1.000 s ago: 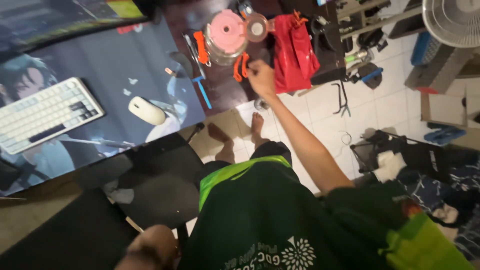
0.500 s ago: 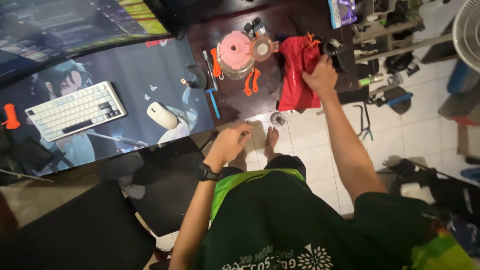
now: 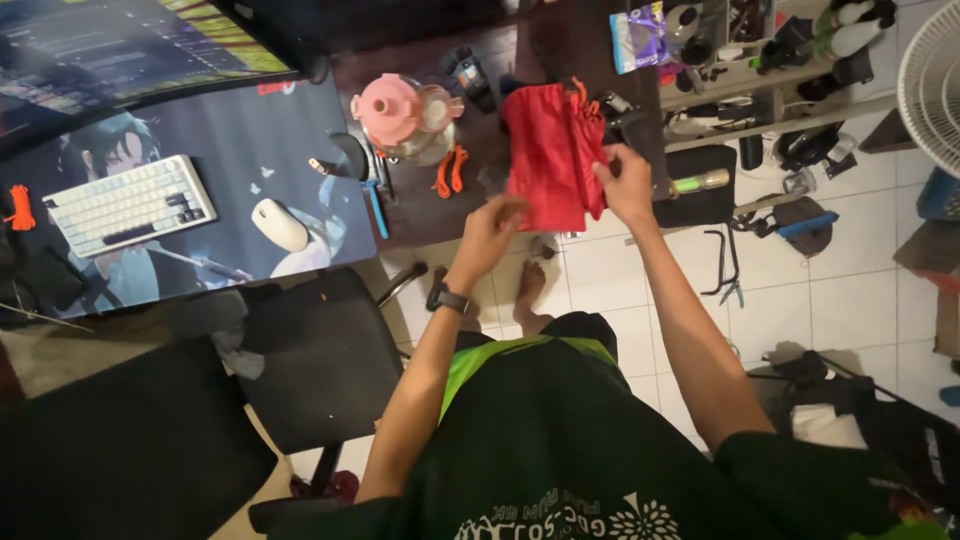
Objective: The person gathers orange cords from a red drawstring bag, untangles them, and coils them by hand. They place the coiled cords back into the bag and repeat the process with additional cords, organizing them on the floor and desk.
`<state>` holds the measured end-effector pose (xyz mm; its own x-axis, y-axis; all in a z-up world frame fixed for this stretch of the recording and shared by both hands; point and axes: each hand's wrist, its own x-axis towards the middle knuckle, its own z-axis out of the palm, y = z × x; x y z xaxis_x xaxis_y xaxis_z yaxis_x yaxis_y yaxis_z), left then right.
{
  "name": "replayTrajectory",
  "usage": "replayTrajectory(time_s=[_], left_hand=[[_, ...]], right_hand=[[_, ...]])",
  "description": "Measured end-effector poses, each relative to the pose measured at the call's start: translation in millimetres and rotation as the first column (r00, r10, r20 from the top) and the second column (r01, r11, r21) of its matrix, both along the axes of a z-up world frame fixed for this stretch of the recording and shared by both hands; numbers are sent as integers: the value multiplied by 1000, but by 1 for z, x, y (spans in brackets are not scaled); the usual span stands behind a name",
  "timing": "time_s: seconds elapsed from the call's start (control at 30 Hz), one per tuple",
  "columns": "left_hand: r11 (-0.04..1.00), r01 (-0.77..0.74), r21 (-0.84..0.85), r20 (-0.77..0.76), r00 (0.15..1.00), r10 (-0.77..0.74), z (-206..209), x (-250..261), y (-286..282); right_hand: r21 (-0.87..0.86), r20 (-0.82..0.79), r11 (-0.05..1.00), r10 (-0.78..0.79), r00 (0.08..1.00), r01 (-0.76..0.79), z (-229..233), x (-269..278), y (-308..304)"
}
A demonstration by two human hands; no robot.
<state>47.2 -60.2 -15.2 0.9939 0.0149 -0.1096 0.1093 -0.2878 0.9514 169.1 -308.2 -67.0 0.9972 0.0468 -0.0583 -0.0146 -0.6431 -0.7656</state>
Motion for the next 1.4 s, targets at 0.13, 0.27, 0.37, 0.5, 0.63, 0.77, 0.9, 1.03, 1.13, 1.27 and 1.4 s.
replayTrajectory(time_s=[0.13, 0.27, 0.37, 0.5, 0.63, 0.77, 0.9, 1.03, 1.13, 1.27, 1.4], left_hand=[[993, -29, -117, 7, 1000, 30, -14, 30, -37], [978, 64, -199, 215, 976, -21, -28, 51, -65], [967, 61, -249, 37, 998, -54, -82, 60, -73], [967, 76, -244, 21, 997, -73, -17, 45, -77], [986, 58, -154, 87, 995, -45, 32, 20, -66], [959, -40, 280, 136, 991, 2, 57, 3, -48], [976, -72, 205, 263, 965, 16, 38, -13, -31], [971, -109, 211, 197, 978, 67, 36, -21, -25], [965, -123, 230, 140, 986, 92, 47, -27, -25], [974, -140, 180, 253, 963, 92, 45, -33, -22], [972, -172, 163, 202, 970, 137, 42, -39, -21]], right_hand=[[257, 118, 953, 135, 984, -162, 4, -15, -17], [373, 85, 895, 230, 970, -245, 26, -31, -24], [384, -86, 902, 249, 965, -198, 44, -37, -31], [305, -147, 930, 257, 955, -204, 53, -39, -40], [476, 55, 800, 389, 920, -366, 71, -42, -36], [677, 37, 631, 485, 874, -379, 102, -44, -29], [538, 36, 749, 436, 899, -386, 119, -46, -19], [387, 159, 783, 462, 872, -486, 147, -50, -5], [258, 200, 767, 553, 809, -588, 171, -54, 8], [36, 254, 722, 662, 705, -691, 180, -52, 19], [-3, 244, 693, 700, 672, -721, 178, -48, 26]])
